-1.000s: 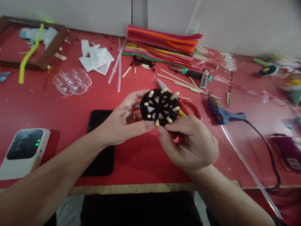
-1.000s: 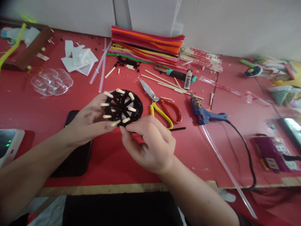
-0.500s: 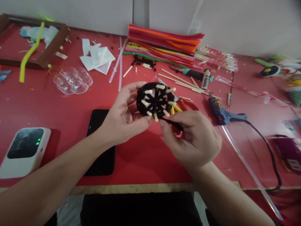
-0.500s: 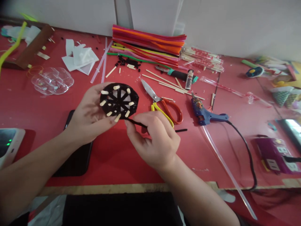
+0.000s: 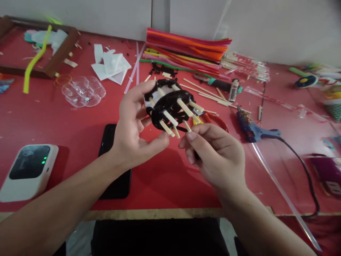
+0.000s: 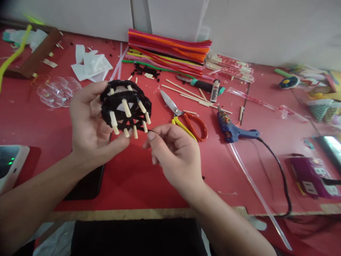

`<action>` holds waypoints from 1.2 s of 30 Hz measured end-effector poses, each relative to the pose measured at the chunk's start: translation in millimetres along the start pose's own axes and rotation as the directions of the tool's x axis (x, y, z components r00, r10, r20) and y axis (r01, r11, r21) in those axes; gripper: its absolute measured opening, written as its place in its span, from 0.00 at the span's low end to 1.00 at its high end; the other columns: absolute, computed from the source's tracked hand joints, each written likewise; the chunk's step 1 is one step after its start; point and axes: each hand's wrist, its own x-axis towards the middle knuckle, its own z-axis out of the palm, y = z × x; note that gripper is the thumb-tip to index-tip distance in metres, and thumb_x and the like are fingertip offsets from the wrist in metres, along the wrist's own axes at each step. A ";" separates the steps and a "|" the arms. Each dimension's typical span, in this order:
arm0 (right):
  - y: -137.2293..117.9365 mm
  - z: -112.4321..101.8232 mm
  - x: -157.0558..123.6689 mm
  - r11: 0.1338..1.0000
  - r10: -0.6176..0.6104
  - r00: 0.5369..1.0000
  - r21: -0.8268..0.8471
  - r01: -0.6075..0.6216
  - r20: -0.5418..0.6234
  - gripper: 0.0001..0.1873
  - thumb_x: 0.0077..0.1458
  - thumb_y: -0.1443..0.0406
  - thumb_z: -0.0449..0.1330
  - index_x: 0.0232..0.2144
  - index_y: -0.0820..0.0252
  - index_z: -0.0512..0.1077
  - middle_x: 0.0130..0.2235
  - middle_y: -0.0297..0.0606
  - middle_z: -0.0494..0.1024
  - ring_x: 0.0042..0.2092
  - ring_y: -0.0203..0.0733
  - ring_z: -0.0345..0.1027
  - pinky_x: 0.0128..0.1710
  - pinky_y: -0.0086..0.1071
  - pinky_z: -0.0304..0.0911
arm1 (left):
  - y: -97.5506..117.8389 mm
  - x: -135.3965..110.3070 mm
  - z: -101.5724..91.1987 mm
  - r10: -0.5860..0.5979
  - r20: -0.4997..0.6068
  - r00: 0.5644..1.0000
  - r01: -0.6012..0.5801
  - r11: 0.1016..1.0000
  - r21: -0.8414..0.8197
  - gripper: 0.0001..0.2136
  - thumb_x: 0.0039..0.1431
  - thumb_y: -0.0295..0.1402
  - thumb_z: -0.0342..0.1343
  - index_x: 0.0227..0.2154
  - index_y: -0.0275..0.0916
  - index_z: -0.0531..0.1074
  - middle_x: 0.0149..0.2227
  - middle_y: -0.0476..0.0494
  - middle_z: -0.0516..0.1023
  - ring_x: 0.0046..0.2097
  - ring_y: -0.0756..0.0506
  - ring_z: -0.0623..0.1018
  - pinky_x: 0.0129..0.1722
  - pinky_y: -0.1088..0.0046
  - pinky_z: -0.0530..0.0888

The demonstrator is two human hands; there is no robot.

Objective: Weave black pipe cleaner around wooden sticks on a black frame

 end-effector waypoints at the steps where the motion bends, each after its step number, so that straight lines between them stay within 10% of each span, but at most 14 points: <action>1: 0.3 0.7 -0.5 0.999 0.006 1.000 0.032 -0.006 0.002 0.08 0.63 0.62 0.66 0.31 0.57 0.76 0.27 0.30 0.82 0.19 0.27 0.65 0.16 0.21 0.59 | -0.6 0.0 -0.2 0.004 0.001 1.000 -0.004 1.000 0.013 0.33 0.54 0.32 0.65 0.62 0.54 0.60 0.65 0.43 0.65 0.59 0.37 0.77 0.47 0.59 0.86; 16: 3.1 19.5 -10.6 0.974 -0.163 0.978 0.137 0.180 -0.129 0.02 0.58 0.66 0.71 0.33 0.56 0.80 0.26 0.30 0.83 0.19 0.29 0.69 0.16 0.22 0.66 | 2.1 1.6 0.5 0.158 -0.056 0.986 -0.155 0.986 0.053 0.36 0.49 0.26 0.69 0.61 0.51 0.65 0.66 0.42 0.63 0.66 0.35 0.71 0.57 0.58 0.83; 21: 3.5 21.5 -15.0 0.954 -0.300 0.927 -0.099 0.284 -0.226 0.02 0.57 0.67 0.71 0.33 0.56 0.81 0.27 0.31 0.84 0.20 0.31 0.70 0.18 0.27 0.69 | 1.1 1.4 0.0 0.191 -0.057 0.980 -0.188 0.981 0.048 0.38 0.47 0.25 0.71 0.62 0.51 0.66 0.64 0.41 0.63 0.65 0.35 0.72 0.55 0.60 0.83; 28: 13.0 15.2 -14.6 0.651 -0.656 0.739 -0.612 0.450 -0.155 0.10 0.55 0.71 0.70 0.37 0.50 0.80 0.32 0.28 0.86 0.28 0.36 0.79 0.28 0.31 0.76 | -1.5 2.7 3.6 0.166 -0.096 0.981 -0.159 0.984 0.076 0.35 0.47 0.27 0.69 0.58 0.54 0.67 0.61 0.42 0.65 0.60 0.36 0.74 0.45 0.59 0.86; 36: -1.2 17.7 -10.3 0.407 -0.743 0.669 -0.788 0.462 0.008 0.11 0.57 0.75 0.65 0.33 0.52 0.74 0.24 0.27 0.81 0.20 0.31 0.68 0.22 0.27 0.71 | -1.3 0.7 4.1 0.095 -0.026 0.995 -0.091 0.987 0.132 0.39 0.49 0.29 0.66 0.64 0.54 0.60 0.63 0.40 0.64 0.61 0.34 0.73 0.45 0.57 0.85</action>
